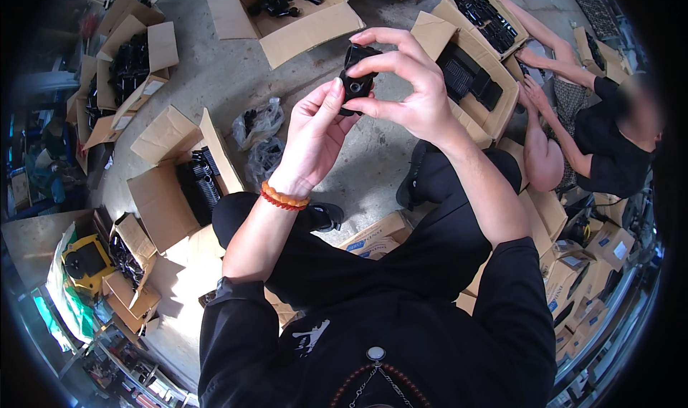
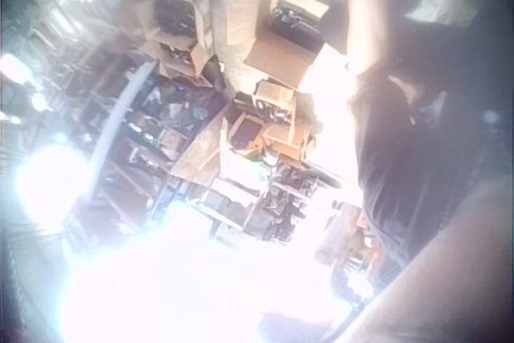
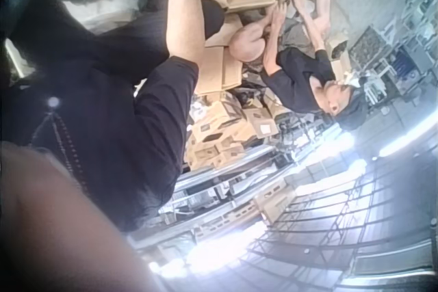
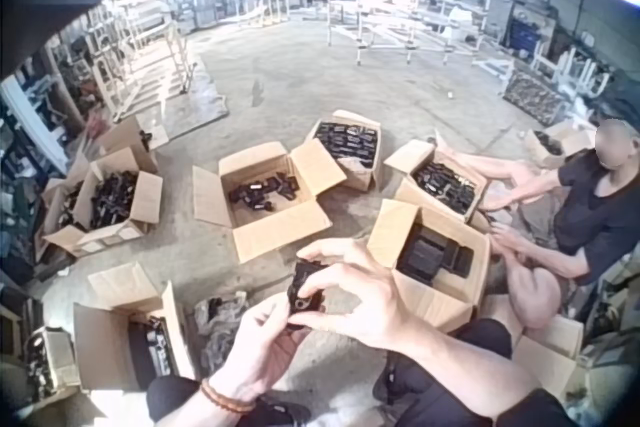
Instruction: The person takes black metal components from boxes and bags, fitting smaller cylindrical pins and additional bracket pieces together by hand.
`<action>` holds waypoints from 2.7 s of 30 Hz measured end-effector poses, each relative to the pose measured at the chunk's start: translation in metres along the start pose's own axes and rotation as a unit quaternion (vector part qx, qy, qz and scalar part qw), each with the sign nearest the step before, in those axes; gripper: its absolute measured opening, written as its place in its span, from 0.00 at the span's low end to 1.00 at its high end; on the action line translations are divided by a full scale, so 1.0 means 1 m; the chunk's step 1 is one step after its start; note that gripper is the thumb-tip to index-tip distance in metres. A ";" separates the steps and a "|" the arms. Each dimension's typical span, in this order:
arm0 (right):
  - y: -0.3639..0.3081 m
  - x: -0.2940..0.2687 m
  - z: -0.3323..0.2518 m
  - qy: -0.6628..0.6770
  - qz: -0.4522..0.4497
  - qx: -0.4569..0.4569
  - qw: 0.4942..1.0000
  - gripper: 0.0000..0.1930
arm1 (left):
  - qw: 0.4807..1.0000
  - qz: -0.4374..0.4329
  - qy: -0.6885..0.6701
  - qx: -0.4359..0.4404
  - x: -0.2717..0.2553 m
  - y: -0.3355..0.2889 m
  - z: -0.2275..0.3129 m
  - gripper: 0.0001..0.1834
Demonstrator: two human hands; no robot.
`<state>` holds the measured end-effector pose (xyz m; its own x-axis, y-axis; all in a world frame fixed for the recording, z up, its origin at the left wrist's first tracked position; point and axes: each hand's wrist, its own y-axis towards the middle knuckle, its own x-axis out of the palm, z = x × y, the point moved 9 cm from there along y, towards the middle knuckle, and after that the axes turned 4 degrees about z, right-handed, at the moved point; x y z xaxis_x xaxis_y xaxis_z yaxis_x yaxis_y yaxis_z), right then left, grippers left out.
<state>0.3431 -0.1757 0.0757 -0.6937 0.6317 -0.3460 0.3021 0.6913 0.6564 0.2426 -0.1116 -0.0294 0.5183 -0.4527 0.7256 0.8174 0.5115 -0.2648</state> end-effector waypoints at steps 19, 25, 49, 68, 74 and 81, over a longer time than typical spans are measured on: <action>-0.002 -0.001 0.004 0.011 -0.030 0.006 0.999 0.14 | 1.000 -0.002 0.004 -0.008 -0.003 0.001 -0.004 0.15; -0.005 0.001 0.005 0.027 -0.037 0.027 0.999 0.14 | 1.000 -0.015 0.001 0.012 -0.005 0.003 -0.001 0.15; -0.004 -0.003 0.003 -0.009 -0.040 -0.004 0.999 0.11 | 1.000 -0.010 0.020 0.007 -0.004 0.002 -0.002 0.15; -0.004 -0.004 0.004 -0.001 -0.021 0.007 1.000 0.14 | 1.000 -0.003 0.023 0.002 -0.006 0.004 -0.004 0.15; -0.005 0.001 0.003 -0.034 -0.037 -0.008 0.999 0.10 | 1.000 -0.008 0.020 0.017 -0.005 0.004 0.000 0.15; -0.002 0.000 0.002 0.004 -0.030 0.039 0.999 0.12 | 0.998 -0.018 0.054 0.006 -0.010 0.004 -0.003 0.16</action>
<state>0.3441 -0.1765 0.0726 -0.7165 0.5864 -0.3777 0.3102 0.7529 0.5805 0.2415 -0.1066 -0.0396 0.5126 -0.5473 0.6616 0.8336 0.5017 -0.2309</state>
